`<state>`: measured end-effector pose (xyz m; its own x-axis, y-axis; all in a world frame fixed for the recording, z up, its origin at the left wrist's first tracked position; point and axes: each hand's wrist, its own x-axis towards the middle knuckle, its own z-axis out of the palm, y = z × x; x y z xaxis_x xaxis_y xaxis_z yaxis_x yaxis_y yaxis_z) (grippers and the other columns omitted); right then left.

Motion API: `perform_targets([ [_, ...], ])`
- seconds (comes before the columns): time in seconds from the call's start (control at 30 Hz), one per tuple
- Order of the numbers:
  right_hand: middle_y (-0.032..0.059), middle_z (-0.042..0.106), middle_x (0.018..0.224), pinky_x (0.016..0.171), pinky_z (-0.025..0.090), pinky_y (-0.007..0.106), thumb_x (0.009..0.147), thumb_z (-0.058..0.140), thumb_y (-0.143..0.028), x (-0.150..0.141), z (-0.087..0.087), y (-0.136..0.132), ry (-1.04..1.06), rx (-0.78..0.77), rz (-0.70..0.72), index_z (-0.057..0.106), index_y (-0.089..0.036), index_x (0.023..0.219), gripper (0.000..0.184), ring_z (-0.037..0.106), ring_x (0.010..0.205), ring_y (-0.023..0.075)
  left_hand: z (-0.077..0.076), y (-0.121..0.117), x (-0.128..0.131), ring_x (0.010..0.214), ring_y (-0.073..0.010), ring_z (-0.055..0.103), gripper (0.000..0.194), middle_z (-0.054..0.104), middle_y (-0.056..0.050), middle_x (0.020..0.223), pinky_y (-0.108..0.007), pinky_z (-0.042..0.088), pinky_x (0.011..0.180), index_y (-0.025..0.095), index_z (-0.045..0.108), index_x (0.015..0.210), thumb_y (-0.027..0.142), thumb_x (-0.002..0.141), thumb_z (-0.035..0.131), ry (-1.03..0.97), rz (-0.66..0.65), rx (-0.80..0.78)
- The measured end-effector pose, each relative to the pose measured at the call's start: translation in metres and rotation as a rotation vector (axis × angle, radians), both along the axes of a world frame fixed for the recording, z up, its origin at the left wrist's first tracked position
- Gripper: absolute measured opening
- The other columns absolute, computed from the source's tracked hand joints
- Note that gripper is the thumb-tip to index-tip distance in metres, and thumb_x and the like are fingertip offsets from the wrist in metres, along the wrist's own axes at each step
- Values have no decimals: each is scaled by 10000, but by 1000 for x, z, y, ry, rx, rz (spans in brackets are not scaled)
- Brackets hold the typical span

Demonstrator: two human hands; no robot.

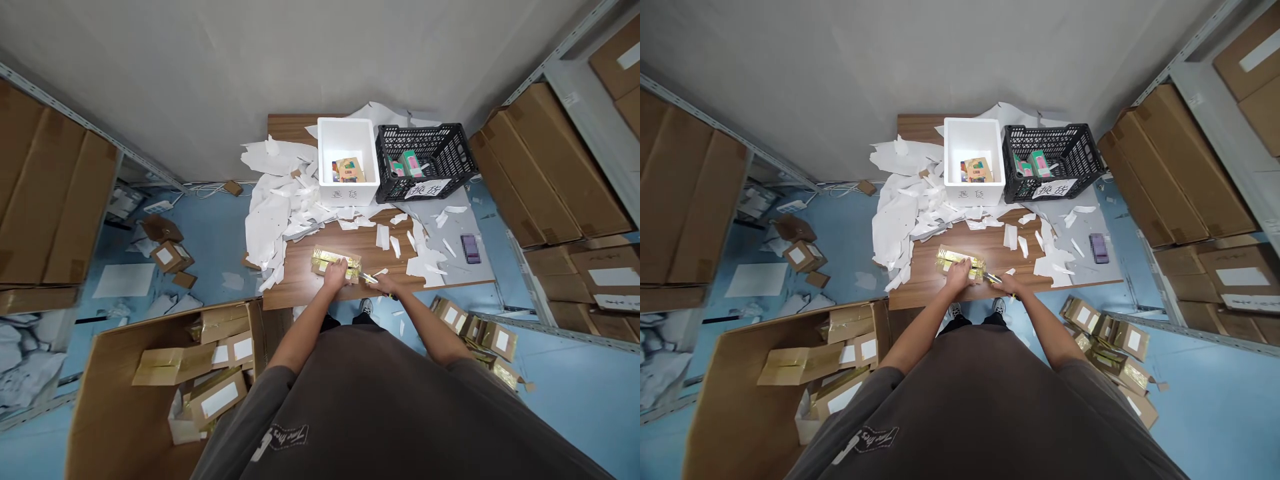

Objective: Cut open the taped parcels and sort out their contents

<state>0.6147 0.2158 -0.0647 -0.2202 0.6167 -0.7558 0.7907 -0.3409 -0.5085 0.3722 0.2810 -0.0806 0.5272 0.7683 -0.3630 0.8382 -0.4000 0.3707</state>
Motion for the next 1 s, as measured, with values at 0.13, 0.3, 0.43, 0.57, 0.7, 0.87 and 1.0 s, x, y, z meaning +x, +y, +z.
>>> perform_targets([
  [0.13,40,655,579,553,492,271,1029,565,-526,7,-1,0,-12,-2,-34,737,-161,932,415,607,519,195,-4,-3,-1,1411,-387,603,1010,696,-218,1416,-435,386,1168,188,444,1531,327,703,1006,-21,-5,10],
  [0.3,-3,603,519,563,451,248,1027,575,-510,20,-4,19,-119,51,-29,747,-158,946,400,605,521,186,-4,-5,-1,1435,-376,581,1028,692,-231,1414,-419,377,1177,152,430,1551,321,711,998,-30,-17,28],
  [0.43,-4,565,483,548,401,240,997,638,-445,6,-8,30,-189,87,54,712,-154,793,363,577,513,172,-3,-5,-2,1436,-384,580,1041,651,-234,1485,-429,387,1179,173,416,1576,332,722,990,-42,-14,29],
  [0.57,-16,583,497,539,400,232,986,645,-397,-5,-9,14,-122,45,75,718,-170,833,284,575,519,172,-3,-7,-1,1453,-394,569,1059,643,-239,1499,-436,384,1186,177,414,1589,332,714,989,-24,-7,16],
  [0.7,-4,620,532,575,412,231,1000,620,-361,0,-4,-2,-126,49,97,722,-171,856,261,591,539,176,-3,-9,-1,1481,-391,544,1044,645,-240,1485,-428,371,1194,171,432,1574,322,705,990,-13,-14,28],
  [0.87,25,738,724,611,409,222,989,640,-377,-10,-4,10,-125,149,75,755,-170,998,236,633,626,178,0,-6,-6,1425,-389,590,992,683,-225,1425,-438,388,1181,179,472,1532,332,706,999,-43,-17,35],
  [1.0,35,770,785,650,444,219,974,668,-500,-22,-7,14,-121,149,43,773,-164,1068,365,668,665,185,-3,-9,-10,1497,-365,536,968,633,-223,1518,-428,375,1209,184,459,1544,291,733,976,-65,-52,48],
])
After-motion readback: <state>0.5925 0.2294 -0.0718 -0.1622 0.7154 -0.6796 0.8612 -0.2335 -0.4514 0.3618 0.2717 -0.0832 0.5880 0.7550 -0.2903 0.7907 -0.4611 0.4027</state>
